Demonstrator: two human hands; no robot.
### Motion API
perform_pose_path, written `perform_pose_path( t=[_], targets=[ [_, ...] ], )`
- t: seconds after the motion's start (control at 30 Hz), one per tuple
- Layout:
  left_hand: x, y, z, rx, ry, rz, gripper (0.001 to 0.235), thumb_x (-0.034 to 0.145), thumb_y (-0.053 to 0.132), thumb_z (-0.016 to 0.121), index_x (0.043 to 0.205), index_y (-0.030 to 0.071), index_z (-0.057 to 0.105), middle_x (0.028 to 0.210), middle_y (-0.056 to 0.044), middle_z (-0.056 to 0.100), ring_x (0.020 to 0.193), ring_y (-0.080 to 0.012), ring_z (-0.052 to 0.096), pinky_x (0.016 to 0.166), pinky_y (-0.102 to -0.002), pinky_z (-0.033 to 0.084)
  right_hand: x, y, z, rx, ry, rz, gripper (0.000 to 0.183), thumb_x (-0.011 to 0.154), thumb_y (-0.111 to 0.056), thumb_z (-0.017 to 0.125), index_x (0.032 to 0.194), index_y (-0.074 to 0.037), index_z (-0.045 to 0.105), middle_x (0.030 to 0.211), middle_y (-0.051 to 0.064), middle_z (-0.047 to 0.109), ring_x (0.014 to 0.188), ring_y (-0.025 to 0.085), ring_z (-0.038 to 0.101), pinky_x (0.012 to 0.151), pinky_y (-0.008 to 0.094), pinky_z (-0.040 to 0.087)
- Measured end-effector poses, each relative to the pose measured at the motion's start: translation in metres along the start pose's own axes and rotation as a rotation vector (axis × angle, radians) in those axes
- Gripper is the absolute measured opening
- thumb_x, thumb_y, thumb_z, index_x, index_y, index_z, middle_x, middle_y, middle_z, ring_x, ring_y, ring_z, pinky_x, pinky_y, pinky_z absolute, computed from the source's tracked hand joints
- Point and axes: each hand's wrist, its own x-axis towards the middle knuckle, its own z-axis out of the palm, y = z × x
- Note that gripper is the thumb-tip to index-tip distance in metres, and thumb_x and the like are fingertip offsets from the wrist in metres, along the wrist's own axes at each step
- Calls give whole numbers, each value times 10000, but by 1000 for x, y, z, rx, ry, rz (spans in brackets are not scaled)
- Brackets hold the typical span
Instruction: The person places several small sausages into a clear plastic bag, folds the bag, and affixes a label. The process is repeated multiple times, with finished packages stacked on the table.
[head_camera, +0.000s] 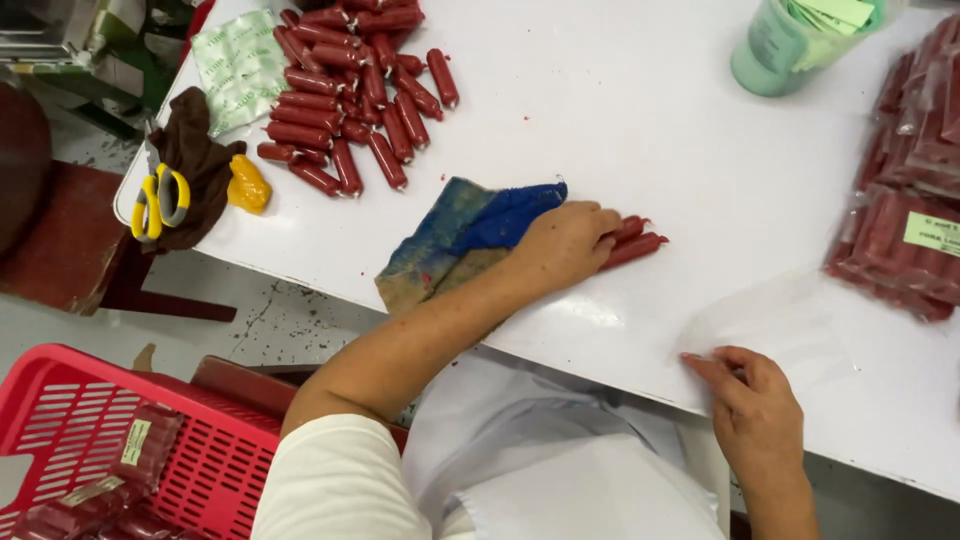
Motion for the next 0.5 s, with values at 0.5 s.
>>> perform_pose_path(
  t=[0.5],
  targets=[
    [90,-190,-50,340,470,-173,304,828,9,496,1094,66,631,955,-205,678,849,-453,627,749,-560,490,5,-39,-34,15,-75,206,416,898,32,514,1102,-230,764,1262,-51,665,1164,137,629,788,347,551]
  ],
)
